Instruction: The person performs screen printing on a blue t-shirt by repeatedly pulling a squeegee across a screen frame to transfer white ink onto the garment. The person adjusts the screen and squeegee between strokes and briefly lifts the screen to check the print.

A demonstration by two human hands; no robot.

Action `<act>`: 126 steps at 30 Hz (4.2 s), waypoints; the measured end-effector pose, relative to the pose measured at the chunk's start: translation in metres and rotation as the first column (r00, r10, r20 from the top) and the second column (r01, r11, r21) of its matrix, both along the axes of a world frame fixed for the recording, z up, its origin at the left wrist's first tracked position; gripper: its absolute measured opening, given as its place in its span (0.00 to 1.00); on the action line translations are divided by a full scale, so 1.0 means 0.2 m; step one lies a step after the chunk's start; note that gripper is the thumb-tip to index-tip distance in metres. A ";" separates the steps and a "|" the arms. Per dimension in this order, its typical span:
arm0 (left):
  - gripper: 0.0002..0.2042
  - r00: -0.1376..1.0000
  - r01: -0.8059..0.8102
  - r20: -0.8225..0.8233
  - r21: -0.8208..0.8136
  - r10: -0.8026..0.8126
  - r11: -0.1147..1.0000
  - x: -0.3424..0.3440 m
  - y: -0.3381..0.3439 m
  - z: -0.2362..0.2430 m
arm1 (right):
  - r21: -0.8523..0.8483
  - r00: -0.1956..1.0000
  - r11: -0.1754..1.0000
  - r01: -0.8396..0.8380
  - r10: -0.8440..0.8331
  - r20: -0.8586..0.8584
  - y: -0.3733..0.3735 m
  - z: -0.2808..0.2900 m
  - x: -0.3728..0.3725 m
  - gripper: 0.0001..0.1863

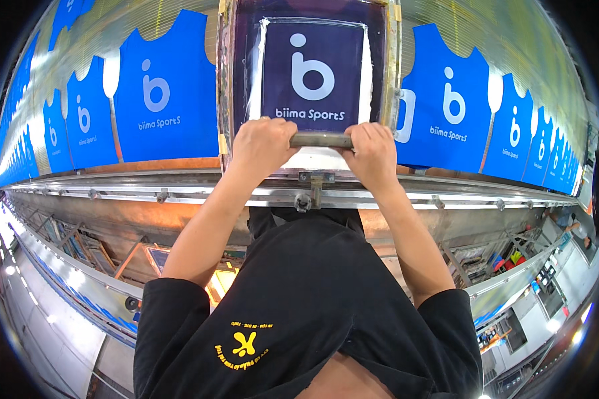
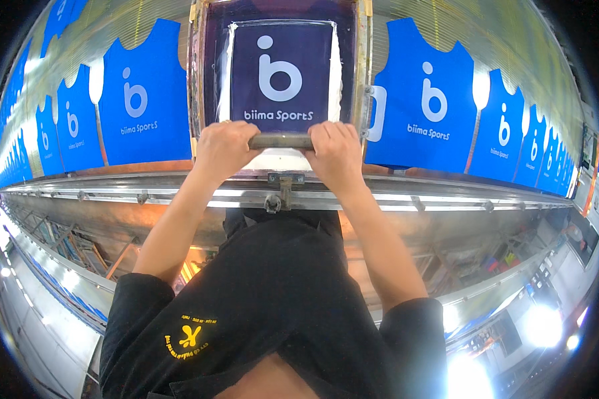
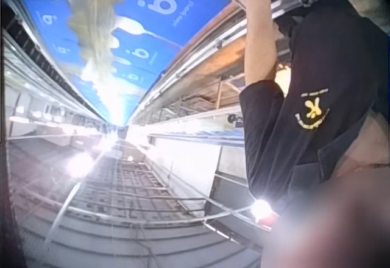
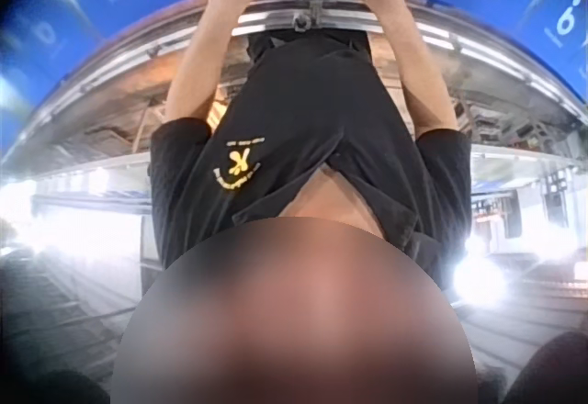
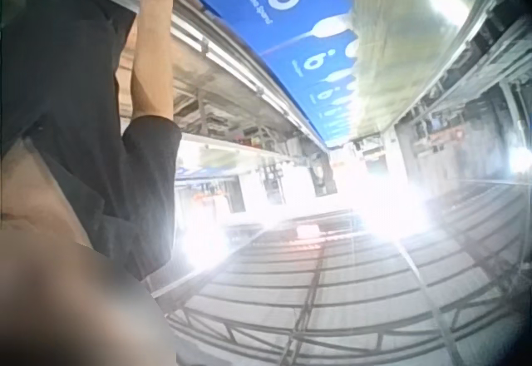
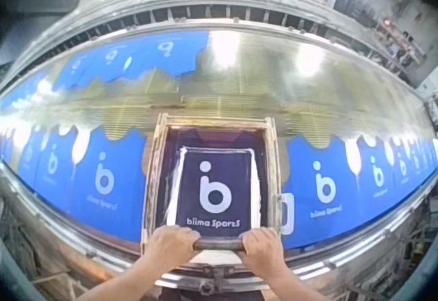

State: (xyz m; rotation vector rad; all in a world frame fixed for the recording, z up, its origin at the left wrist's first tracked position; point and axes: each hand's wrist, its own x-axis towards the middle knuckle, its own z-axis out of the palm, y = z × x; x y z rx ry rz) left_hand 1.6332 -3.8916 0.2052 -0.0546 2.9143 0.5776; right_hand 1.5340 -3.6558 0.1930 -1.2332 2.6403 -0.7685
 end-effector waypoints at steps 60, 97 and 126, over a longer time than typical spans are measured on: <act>0.23 1.000 -0.010 -0.018 -0.014 0.010 1.000 1.15 -1.57 0.18 | -0.267 0.591 0.548 0.792 -0.579 0.562 -1.54 -0.30 0.44 0.16; 0.13 0.999 -0.009 0.035 -0.002 0.009 1.000 0.94 -1.72 -0.02 | 0.000 0.998 0.998 0.059 -0.059 -0.031 -1.72 0.04 0.97 0.19; 0.15 0.998 -0.014 -0.057 -0.137 0.006 0.991 0.22 -2.04 -0.01 | -0.029 0.993 0.999 0.032 -0.035 -0.115 -2.04 -0.02 0.25 0.20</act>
